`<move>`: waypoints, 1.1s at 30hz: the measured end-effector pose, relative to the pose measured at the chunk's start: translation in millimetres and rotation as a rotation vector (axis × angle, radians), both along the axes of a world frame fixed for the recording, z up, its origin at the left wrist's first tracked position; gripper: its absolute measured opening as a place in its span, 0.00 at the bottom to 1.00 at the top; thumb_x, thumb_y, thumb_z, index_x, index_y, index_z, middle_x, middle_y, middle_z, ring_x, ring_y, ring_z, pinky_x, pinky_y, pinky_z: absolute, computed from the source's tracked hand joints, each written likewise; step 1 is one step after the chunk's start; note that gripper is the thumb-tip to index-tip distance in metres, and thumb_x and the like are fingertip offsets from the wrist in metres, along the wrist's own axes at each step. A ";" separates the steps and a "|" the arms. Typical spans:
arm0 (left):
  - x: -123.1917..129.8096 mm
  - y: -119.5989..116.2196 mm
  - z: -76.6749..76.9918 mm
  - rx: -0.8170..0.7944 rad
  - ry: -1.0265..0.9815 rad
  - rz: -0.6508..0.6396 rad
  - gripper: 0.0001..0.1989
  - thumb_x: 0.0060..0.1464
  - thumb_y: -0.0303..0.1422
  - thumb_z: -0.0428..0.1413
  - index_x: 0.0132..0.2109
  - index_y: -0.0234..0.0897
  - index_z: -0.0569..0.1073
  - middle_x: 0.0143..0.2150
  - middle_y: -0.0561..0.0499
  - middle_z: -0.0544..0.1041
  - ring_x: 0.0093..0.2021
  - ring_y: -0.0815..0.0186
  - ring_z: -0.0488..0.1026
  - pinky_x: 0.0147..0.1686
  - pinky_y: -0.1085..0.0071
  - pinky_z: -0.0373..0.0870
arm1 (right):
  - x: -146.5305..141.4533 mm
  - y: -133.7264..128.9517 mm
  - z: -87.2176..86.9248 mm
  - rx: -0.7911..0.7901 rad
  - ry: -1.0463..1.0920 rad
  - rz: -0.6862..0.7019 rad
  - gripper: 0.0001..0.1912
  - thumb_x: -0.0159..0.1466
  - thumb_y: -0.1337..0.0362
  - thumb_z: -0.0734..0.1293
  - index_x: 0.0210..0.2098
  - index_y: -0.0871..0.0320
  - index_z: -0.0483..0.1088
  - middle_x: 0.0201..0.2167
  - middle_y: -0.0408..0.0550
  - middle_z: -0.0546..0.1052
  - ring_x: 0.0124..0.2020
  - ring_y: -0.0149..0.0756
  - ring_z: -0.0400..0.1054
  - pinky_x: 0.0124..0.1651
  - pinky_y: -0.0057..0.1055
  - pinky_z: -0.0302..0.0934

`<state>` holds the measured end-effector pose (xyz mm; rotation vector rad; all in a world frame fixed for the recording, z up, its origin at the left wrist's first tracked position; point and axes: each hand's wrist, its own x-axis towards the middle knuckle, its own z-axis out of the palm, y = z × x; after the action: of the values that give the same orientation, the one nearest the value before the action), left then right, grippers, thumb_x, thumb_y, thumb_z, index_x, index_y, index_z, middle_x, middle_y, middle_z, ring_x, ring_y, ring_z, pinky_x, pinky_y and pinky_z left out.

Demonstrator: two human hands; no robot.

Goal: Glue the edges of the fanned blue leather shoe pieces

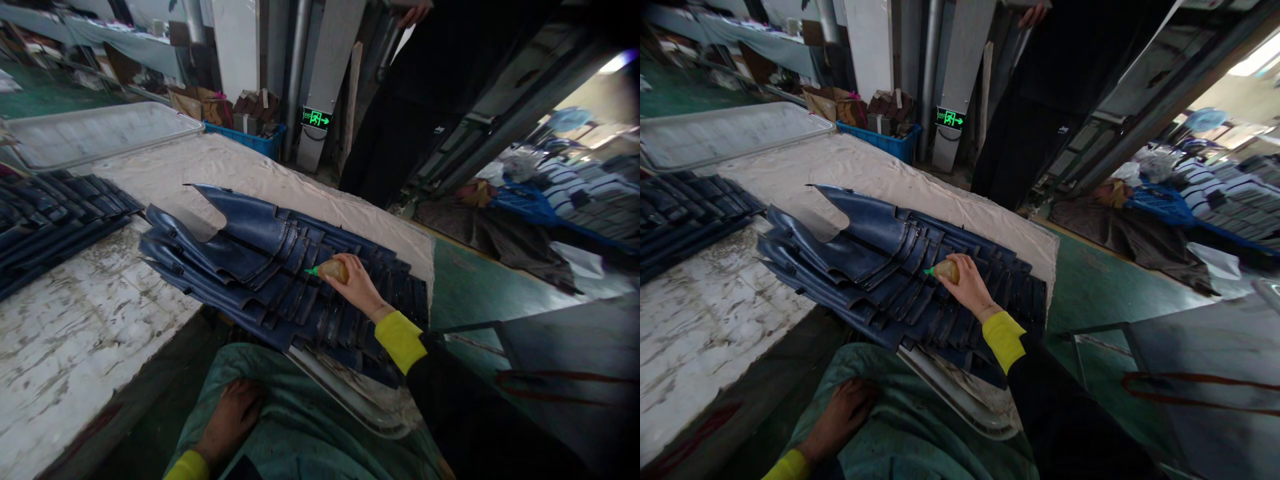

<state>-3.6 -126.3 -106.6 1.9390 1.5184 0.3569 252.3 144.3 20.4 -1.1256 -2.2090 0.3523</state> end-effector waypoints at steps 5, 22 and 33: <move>-0.1 -1.1 -2.3 0.004 -0.005 0.006 0.13 0.61 0.32 0.45 0.46 0.43 0.73 0.46 0.50 0.75 0.48 0.63 0.70 0.52 0.63 0.64 | 1.0 17.2 3.3 0.076 -0.095 0.013 0.20 0.59 0.59 0.66 0.50 0.57 0.62 0.47 0.55 0.66 0.52 0.47 0.60 0.57 0.48 0.56; -3.8 -0.8 -34.9 0.087 0.037 -0.041 0.12 0.59 0.32 0.47 0.46 0.45 0.73 0.46 0.50 0.76 0.47 0.62 0.72 0.49 0.65 0.67 | 0.7 32.1 5.7 0.062 -0.013 -0.060 0.20 0.58 0.57 0.67 0.48 0.57 0.64 0.46 0.55 0.67 0.50 0.47 0.62 0.55 0.47 0.57; -6.1 -5.8 -29.3 0.101 0.042 -0.034 0.12 0.61 0.35 0.47 0.47 0.46 0.73 0.46 0.53 0.76 0.48 0.65 0.72 0.50 0.66 0.67 | 49.8 39.0 10.4 -0.283 0.512 -0.382 0.28 0.52 0.48 0.68 0.47 0.56 0.63 0.42 0.48 0.70 0.44 0.42 0.65 0.48 0.41 0.61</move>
<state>-9.7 -132.1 -135.9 2.0600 1.5185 0.3878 302.2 183.3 30.8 -1.3913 -1.4951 0.7100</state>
